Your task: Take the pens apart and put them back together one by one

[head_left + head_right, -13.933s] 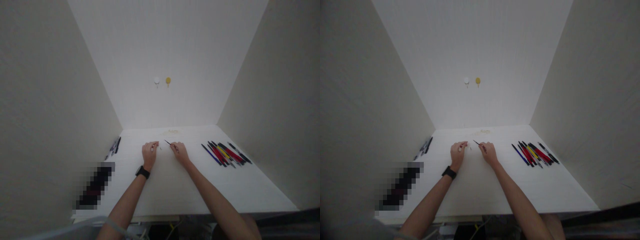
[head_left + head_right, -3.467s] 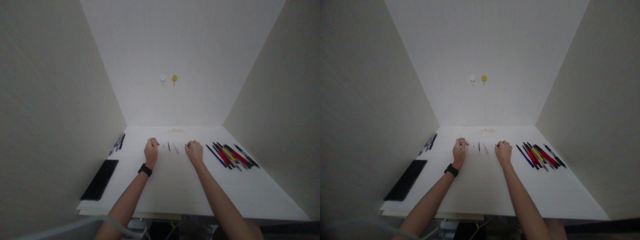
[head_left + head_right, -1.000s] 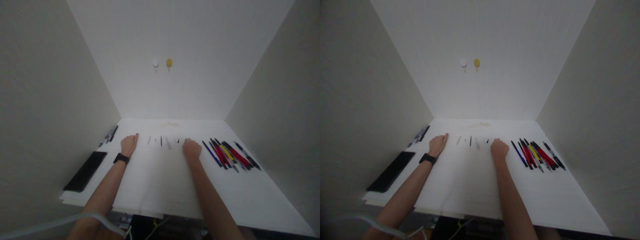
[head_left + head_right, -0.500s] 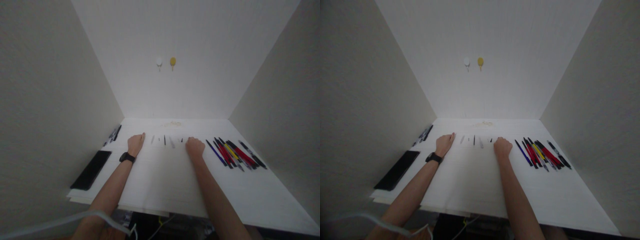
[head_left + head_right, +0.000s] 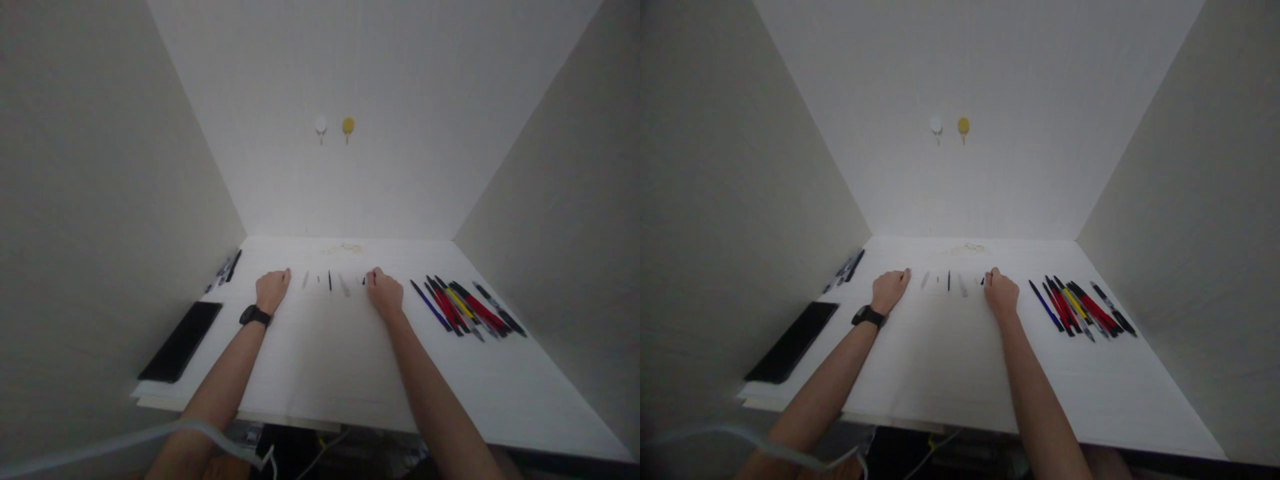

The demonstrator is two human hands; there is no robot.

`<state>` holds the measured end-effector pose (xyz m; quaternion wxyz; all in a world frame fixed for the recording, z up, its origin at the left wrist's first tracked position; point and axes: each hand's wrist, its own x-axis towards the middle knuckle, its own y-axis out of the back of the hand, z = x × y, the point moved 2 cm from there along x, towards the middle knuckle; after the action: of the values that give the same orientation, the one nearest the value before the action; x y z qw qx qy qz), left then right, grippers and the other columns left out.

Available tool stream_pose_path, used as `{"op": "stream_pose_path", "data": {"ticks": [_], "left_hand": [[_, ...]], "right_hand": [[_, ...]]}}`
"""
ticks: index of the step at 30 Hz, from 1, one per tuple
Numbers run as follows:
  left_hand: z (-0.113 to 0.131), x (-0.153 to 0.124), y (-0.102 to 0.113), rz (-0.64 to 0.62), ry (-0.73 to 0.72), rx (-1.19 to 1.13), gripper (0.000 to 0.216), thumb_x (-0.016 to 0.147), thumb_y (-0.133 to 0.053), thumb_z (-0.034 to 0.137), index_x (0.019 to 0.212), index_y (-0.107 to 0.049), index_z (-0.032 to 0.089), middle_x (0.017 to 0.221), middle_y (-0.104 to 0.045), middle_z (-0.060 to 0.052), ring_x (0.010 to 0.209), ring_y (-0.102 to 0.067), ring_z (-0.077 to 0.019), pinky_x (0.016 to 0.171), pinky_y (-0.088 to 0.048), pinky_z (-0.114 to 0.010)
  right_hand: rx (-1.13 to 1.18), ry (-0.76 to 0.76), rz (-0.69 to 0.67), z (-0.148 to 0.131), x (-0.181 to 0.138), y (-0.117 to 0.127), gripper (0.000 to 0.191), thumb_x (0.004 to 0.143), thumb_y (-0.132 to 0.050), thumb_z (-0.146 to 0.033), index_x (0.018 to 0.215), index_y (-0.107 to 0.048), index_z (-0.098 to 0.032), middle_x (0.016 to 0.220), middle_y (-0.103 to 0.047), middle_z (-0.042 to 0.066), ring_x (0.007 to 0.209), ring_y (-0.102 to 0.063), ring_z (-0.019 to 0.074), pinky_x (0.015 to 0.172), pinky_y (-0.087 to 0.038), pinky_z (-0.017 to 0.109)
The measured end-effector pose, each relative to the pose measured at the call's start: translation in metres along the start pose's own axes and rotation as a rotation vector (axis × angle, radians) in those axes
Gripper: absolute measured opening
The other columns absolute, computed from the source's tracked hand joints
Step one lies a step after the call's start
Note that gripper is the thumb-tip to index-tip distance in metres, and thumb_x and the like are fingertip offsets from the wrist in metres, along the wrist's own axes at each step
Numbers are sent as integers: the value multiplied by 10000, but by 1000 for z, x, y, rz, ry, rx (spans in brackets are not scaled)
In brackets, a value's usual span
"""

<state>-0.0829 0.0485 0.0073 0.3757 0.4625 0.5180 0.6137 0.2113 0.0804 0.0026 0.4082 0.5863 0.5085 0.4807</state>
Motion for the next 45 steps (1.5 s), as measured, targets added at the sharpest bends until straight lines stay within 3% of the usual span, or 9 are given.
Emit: {"op": "stream_pose_path", "data": {"ticks": [16, 26, 45], "left_hand": [[1, 0, 0, 4, -9, -28, 645, 954, -196, 482, 900, -744, 147, 888, -718, -156, 851, -667, -266, 704, -445, -330], [1, 1, -1, -1, -1, -46, 610, 948, -235, 492, 895, -744, 159, 883, -716, -152, 859, -663, -263, 715, -444, -327], [4, 1, -1, 12, 80, -59, 630, 953, -203, 467, 914, -734, 130, 903, -709, -170, 858, -665, -275, 731, -449, -351]], "right_hand": [[-16, 43, -69, -6, -3, 2, 334, 962, -356, -446, 988, -577, -197, 837, -697, 76, 806, -659, 208, 703, -392, 287], [-39, 35, -63, -7, -3, -2, 243, 945, -405, -331, 1003, -573, -165, 896, -698, 110, 860, -666, 215, 723, -412, 285], [97, -55, -12, 2, -2, 2, 236, 1011, -275, -279, 1113, -469, -189, 878, -687, 74, 808, -656, 187, 641, -323, 260]]}}
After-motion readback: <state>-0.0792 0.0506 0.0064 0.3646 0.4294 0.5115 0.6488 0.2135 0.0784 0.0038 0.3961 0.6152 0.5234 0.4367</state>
